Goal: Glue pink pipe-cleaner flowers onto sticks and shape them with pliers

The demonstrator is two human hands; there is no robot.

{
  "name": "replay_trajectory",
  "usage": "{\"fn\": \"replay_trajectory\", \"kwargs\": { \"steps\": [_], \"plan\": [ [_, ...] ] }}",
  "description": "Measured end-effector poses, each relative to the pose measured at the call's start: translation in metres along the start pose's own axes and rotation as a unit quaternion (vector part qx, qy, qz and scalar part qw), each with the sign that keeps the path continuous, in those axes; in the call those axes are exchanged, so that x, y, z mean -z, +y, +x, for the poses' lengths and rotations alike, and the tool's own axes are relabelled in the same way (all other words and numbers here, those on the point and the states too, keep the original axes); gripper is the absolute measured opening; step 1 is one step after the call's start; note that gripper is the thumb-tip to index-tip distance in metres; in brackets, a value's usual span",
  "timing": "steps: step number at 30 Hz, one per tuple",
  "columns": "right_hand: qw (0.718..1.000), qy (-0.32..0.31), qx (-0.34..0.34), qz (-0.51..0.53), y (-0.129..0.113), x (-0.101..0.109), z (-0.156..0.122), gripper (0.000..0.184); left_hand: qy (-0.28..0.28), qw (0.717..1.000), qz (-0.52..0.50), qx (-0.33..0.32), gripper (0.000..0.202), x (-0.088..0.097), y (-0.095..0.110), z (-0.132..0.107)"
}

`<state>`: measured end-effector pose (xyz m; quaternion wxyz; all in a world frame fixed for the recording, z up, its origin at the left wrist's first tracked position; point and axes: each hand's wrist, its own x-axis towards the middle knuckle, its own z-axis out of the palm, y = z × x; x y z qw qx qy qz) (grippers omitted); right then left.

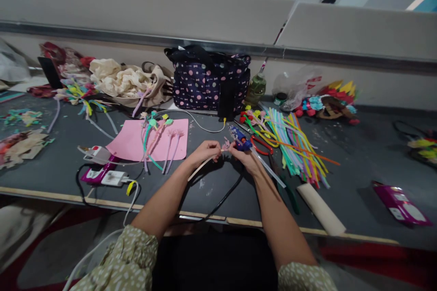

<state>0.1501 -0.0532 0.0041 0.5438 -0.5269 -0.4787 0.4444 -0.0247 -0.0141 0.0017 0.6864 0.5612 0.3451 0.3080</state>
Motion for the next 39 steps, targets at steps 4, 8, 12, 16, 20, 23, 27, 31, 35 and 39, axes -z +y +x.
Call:
{"fn": "replay_trajectory", "kwargs": {
  "steps": [4,8,12,16,20,23,27,31,35,39],
  "plan": [
    [0.999,-0.031,0.004,-0.039,-0.001,0.0,0.0,0.02,-0.001,1.0,0.003,-0.002,0.003,0.0,0.0,0.0],
    [0.996,-0.014,0.022,-0.081,-0.002,0.0,-0.001,0.02,-0.01,1.0,0.006,-0.006,0.005,0.002,-0.002,0.001],
    [0.993,-0.006,0.042,-0.106,-0.004,-0.001,-0.001,0.018,-0.012,1.0,0.012,-0.014,0.007,0.004,-0.004,0.003],
    [0.991,0.0,0.061,-0.122,-0.008,-0.002,-0.002,0.021,-0.014,1.0,0.012,-0.021,0.008,0.004,-0.006,0.004],
    [0.99,0.004,0.068,-0.126,-0.008,-0.003,-0.002,0.023,-0.012,1.0,0.014,-0.024,0.008,0.003,-0.006,0.004],
    [0.988,0.01,0.079,-0.132,-0.005,-0.003,-0.001,0.022,-0.007,1.0,0.018,-0.02,0.007,0.002,-0.005,0.003],
    [0.984,0.014,0.107,-0.139,0.0,-0.002,0.0,0.02,-0.007,0.999,0.017,-0.026,0.009,0.001,-0.004,0.003],
    [0.98,0.002,0.137,-0.142,0.004,0.001,0.0,0.017,-0.009,0.999,0.018,-0.032,0.01,0.002,-0.006,0.004],
    [0.977,-0.004,0.151,-0.152,0.008,0.002,0.0,0.015,-0.003,0.999,0.021,-0.029,0.009,0.002,-0.006,0.003],
    [0.976,-0.013,0.159,-0.147,0.012,0.002,0.001,0.016,0.001,0.999,0.024,-0.027,0.014,0.0,-0.004,0.001]
  ]
}}
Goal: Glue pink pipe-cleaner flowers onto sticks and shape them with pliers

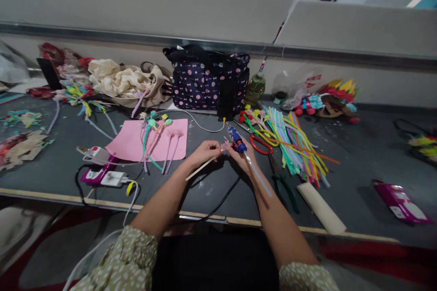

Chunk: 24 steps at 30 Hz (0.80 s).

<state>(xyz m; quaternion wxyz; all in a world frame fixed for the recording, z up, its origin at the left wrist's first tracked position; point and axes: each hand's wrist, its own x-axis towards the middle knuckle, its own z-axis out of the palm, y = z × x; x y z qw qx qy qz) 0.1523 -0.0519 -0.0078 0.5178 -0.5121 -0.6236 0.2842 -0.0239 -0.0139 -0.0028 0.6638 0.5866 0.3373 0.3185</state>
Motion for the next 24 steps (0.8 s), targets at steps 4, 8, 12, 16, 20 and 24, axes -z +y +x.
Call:
{"fn": "replay_trajectory", "kwargs": {
  "steps": [4,8,12,16,20,24],
  "plan": [
    [1.0,-0.002,0.009,-0.004,0.0005,0.0001,-0.0007,0.015,-0.001,1.0,0.003,0.003,0.017,-0.0009,0.0003,-0.0008],
    [1.0,-0.003,0.014,-0.016,-0.0002,-0.0007,-0.0012,0.015,-0.007,1.0,0.017,-0.002,0.018,0.0001,0.0003,-0.0008],
    [0.999,0.003,0.006,-0.046,0.0,-0.0014,-0.0009,0.015,-0.012,1.0,0.024,-0.009,0.02,0.0007,-0.0001,-0.0007],
    [0.998,-0.007,0.008,-0.066,-0.0005,-0.0005,-0.0009,0.018,-0.008,0.999,0.031,-0.009,0.022,0.0009,-0.0019,-0.0004],
    [0.997,-0.01,0.004,-0.071,-0.0025,-0.0003,-0.0015,0.018,-0.009,1.0,0.029,-0.006,0.019,0.0017,-0.0018,-0.0006],
    [0.999,0.015,0.004,-0.049,-0.0052,-0.0029,-0.0017,0.019,0.001,1.0,0.004,0.004,0.014,0.0015,0.003,-0.0017]
  ]
}}
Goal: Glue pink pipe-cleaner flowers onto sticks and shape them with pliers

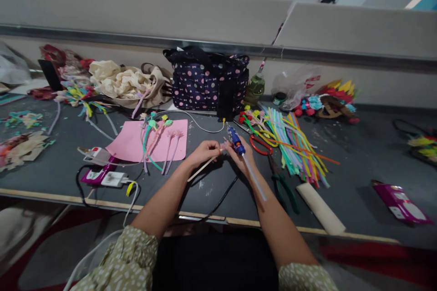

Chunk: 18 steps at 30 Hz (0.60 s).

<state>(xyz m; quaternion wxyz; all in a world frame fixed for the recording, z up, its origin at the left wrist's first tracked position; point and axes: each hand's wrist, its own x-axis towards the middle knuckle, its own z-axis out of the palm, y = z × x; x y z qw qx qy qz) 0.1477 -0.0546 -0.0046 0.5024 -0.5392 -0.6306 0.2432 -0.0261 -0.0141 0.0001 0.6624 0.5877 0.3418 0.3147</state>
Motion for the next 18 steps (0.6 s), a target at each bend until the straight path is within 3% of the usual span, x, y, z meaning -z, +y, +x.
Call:
{"fn": "replay_trajectory", "kwargs": {
  "steps": [8,18],
  "plan": [
    [0.987,0.121,-0.049,0.091,0.0013,-0.0051,0.0001,0.027,0.063,0.996,-0.068,-0.007,0.022,0.002,0.0054,0.0005],
    [0.989,0.101,-0.04,0.105,0.0023,-0.0091,-0.0013,0.024,0.104,0.99,-0.093,-0.026,0.028,0.0067,0.0003,0.0038]
  ]
}}
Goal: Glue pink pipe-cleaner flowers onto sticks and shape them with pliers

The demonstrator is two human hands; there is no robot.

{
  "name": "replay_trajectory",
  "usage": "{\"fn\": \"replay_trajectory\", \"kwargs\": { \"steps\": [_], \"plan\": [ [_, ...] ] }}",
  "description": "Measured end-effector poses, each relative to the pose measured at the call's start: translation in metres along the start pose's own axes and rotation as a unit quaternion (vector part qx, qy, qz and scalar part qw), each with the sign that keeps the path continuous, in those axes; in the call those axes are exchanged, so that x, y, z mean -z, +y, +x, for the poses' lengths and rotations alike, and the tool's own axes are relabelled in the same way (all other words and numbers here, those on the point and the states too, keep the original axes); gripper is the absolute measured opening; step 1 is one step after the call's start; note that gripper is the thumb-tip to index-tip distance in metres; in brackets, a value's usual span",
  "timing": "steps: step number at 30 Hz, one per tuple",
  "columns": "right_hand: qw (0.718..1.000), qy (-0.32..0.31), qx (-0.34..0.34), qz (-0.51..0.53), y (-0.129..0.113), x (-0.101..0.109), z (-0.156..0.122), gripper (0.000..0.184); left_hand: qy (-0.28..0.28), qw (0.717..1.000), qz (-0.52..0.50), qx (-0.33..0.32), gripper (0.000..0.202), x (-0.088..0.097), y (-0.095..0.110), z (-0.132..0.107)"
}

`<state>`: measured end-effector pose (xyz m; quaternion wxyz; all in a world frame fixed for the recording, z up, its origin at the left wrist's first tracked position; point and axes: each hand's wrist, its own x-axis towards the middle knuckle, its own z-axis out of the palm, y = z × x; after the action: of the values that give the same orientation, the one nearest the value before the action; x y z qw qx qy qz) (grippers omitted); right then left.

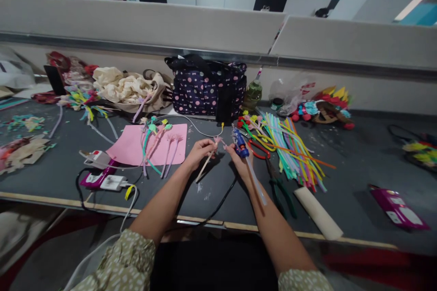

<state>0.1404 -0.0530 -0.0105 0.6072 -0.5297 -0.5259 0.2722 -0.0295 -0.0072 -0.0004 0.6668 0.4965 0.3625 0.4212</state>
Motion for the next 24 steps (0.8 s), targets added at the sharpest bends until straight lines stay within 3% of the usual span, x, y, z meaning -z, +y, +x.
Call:
{"fn": "replay_trajectory", "kwargs": {
  "steps": [15,24],
  "plan": [
    [0.999,-0.022,-0.032,-0.016,0.001,-0.005,-0.004,0.028,0.063,0.997,-0.003,-0.04,0.031,0.0,-0.002,0.003],
    [0.995,-0.007,-0.099,0.015,0.004,-0.004,0.0,0.041,0.073,0.997,-0.04,0.007,0.036,0.007,-0.011,0.008]
  ]
}}
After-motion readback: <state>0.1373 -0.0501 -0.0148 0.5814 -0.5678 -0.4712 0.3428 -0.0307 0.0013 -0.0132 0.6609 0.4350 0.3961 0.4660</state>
